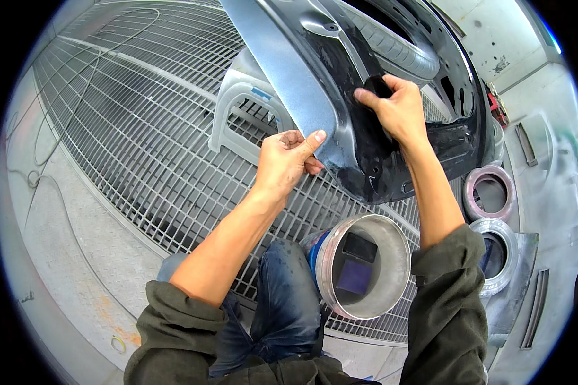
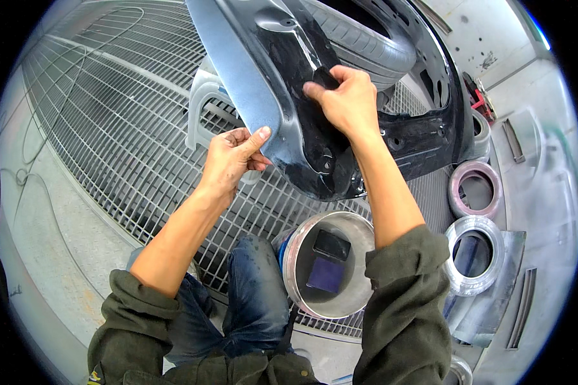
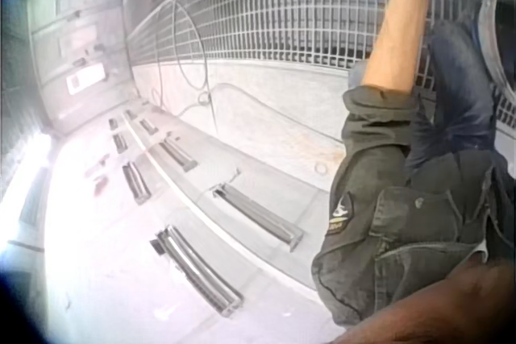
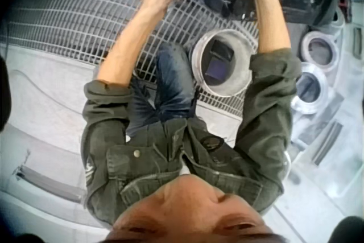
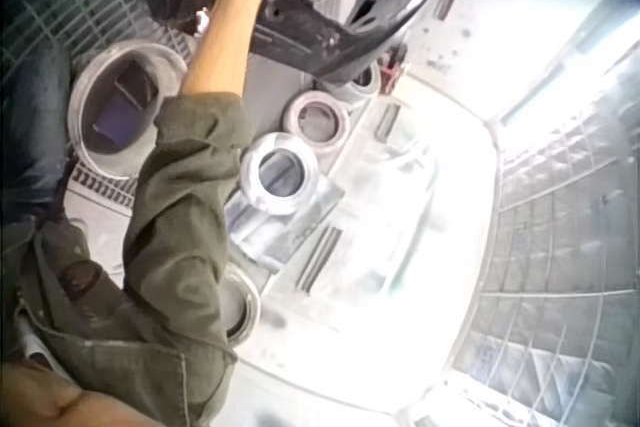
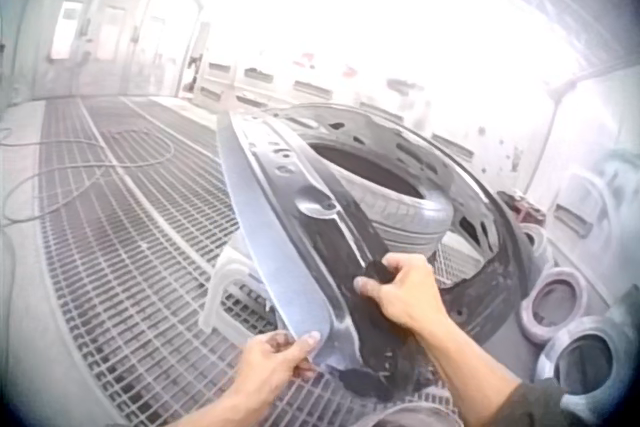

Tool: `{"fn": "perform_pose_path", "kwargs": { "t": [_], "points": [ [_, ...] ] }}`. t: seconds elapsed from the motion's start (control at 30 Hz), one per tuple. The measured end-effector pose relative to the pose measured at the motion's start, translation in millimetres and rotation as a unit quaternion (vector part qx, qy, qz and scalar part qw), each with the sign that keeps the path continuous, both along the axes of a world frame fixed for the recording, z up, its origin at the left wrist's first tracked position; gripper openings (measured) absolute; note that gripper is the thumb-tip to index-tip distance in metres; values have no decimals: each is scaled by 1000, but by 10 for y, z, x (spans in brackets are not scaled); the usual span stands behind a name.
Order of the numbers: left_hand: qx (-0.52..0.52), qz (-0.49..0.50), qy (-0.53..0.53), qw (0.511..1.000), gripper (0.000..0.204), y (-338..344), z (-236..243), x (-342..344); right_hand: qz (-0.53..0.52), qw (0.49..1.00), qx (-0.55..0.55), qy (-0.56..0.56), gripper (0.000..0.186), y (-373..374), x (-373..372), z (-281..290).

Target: The person sands a large, curved, dark grey car part, likely a wheel arch liner, using a sanding block. They repeatedly dip the block into a bucket of water and continue sanding various sections of the part's surface.

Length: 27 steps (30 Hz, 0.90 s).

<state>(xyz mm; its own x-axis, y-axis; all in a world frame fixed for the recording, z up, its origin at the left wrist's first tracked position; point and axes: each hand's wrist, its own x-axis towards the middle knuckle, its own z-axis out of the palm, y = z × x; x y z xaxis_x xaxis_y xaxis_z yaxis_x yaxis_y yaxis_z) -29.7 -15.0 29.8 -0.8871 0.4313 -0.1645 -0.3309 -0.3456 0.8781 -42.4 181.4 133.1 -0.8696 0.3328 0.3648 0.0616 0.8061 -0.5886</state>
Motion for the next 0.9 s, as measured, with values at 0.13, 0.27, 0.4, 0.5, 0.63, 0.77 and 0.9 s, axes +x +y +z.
{"fn": "perform_pose_path", "kwargs": {
  "t": [0.13,0.27,0.4,0.5,0.63,0.77,0.9],
  "points": [
    [14,19,-10,1000,38,15,-32,6,-36,995,89,30,28,-144,80,-61],
    [9,16,-6,1000,38,26,-40,-6,22,999,8,-38,26,-18,89,43],
    [13,7,0,1000,40,-2,-88,-18,-52,997,53,33,23,-183,249,-70],
    [12,6,2,1000,40,-28,-44,-33,10,997,-73,-38,25,19,195,-57],
    [5,-1,-3,1000,40,-12,-22,-14,-55,995,70,34,30,-87,78,-23],
    [22,9,-6,1000,39,-13,-7,-10,-21,992,118,34,31,-86,136,-10],
    [18,8,1,1000,38,24,-23,-3,-24,999,36,-19,28,23,119,24]
  ]
}}
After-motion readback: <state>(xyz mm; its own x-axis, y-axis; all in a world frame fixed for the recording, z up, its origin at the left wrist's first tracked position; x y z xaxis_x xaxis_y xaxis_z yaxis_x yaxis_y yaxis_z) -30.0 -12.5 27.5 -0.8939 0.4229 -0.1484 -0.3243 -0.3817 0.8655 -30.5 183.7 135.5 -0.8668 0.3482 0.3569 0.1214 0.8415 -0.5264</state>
